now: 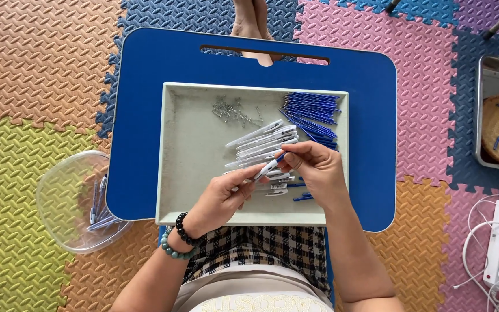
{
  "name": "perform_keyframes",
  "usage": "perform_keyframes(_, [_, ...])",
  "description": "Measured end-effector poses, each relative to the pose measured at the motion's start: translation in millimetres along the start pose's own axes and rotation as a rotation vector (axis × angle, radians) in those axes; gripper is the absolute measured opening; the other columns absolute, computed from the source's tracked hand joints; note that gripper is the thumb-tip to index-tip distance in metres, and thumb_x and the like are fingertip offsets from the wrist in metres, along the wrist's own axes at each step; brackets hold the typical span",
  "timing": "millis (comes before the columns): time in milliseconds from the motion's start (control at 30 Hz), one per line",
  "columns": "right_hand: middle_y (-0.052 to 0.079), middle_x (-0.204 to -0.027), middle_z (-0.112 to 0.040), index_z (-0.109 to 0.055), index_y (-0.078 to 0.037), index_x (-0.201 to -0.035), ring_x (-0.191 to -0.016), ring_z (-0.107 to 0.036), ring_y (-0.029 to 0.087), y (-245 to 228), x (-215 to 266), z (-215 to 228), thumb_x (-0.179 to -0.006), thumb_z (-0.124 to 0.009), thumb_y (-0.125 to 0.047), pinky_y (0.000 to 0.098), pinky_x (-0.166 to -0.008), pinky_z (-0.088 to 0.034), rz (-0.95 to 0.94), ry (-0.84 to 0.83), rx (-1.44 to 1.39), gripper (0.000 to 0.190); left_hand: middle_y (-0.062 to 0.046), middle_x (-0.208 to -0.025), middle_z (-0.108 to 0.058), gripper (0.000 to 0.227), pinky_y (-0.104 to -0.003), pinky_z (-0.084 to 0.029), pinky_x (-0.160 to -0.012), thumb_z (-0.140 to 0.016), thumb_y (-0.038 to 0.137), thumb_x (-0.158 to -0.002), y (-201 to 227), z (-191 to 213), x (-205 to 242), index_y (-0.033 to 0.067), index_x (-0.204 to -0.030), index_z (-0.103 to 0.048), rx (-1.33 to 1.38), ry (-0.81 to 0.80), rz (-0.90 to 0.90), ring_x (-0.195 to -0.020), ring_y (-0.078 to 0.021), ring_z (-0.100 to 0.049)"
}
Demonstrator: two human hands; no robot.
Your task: Assembling pens by manually joining pen bodies and caps on a small blue table while sitting on the floor.
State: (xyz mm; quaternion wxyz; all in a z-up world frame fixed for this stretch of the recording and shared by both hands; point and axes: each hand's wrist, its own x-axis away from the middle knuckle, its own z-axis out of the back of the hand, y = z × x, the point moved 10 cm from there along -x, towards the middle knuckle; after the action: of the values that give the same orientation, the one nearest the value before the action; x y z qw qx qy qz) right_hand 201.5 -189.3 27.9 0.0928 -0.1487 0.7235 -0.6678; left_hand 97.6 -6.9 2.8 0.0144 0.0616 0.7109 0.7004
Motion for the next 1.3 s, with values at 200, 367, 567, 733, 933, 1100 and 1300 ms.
perform_keyframes(200, [0.019,-0.092,-0.085,-0.083,0.007,-0.115,-0.078,-0.081,0.016,-8.7,-2.7,-8.4,-0.104,-0.079,-0.002,0.0329,-0.078,-0.073,0.044,-0.032,0.076,0.014,-0.013,-0.125,-0.086,0.049,-0.023,-0.061,-0.055,-0.062,0.002,-0.111,-6.3,2.4,-2.5,0.0125,-0.158,-0.067,0.019,0.03,0.01,-0.077,-0.0119,-0.069])
perform_keyframes(367, [0.018,-0.088,-0.084,-0.083,0.004,-0.116,-0.077,-0.078,0.016,-3.1,-2.5,-18.5,-0.108,-0.076,-0.005,0.033,-0.076,-0.071,0.045,-0.081,0.124,0.015,-0.013,-0.124,-0.086,0.047,-0.022,-0.06,-0.053,-0.062,0.002,-0.111,-10.0,7.6,0.6,0.0109,-0.157,-0.068,0.045,0.044,0.017,-0.076,-0.0111,-0.067])
perform_keyframes(567, [0.017,-0.086,-0.082,-0.083,0.005,-0.115,-0.077,-0.076,0.014,10.1,-2.1,-24.0,-0.108,-0.076,-0.007,0.0327,-0.075,-0.071,0.011,-0.11,0.115,0.015,-0.013,-0.124,-0.087,0.045,-0.021,-0.058,-0.052,-0.062,0.002,-0.111,-6.0,10.3,6.3,0.0102,-0.154,-0.07,0.088,0.058,0.042,-0.074,-0.0101,-0.065])
perform_keyframes(733, [0.017,-0.089,-0.083,-0.084,0.002,-0.118,-0.079,-0.076,0.013,6.1,2.3,-30.8,-0.107,-0.076,-0.006,0.0303,-0.078,-0.071,0.086,-0.148,0.162,0.016,-0.015,-0.126,-0.085,0.044,-0.021,-0.057,-0.052,-0.059,0.002,-0.112,3.0,12.3,16.0,0.006,-0.154,-0.068,0.227,0.047,0.063,-0.075,-0.0095,-0.063])
perform_keyframes(933, [0.02,-0.102,-0.083,-0.069,0.001,-0.151,-0.081,-0.076,0.017,-13.8,14.9,-42.9,-0.111,-0.071,-0.003,0.03,-0.072,-0.067,0.201,-0.184,0.205,0.04,-0.014,-0.108,-0.083,0.07,-0.03,-0.068,-0.064,-0.061,-0.022,-0.087,42.8,127.5,70.2,0.0079,-0.15,-0.073,-0.06,0.411,-0.145,-0.079,-0.0205,-0.076])
perform_keyframes(1100, [0.022,-0.102,-0.079,-0.07,0.004,-0.148,-0.08,-0.071,0.019,-9.7,14.2,-10.1,-0.116,-0.069,-0.001,0.0304,-0.072,-0.063,0.175,-0.072,0.245,0.032,-0.019,-0.118,-0.084,0.031,-0.043,-0.064,-0.081,-0.066,-0.005,-0.114,69.6,288.7,194.1,0.0052,-0.142,-0.075,-0.704,1.031,-0.055,-0.098,-0.035,-0.082])
perform_keyframes(1300, [0.011,-0.109,-0.079,-0.073,-0.002,-0.138,-0.085,-0.071,0.013,-15.9,21.2,3.9,-0.116,-0.073,-0.007,0.0223,-0.08,-0.061,0.029,0.056,0.239,0.022,-0.017,-0.125,-0.082,0.044,-0.046,-0.062,-0.086,-0.076,0.007,-0.098,-83.4,358.9,255.0,0.0097,-0.142,-0.08,-0.962,1.034,0.375,-0.101,-0.0346,-0.077])
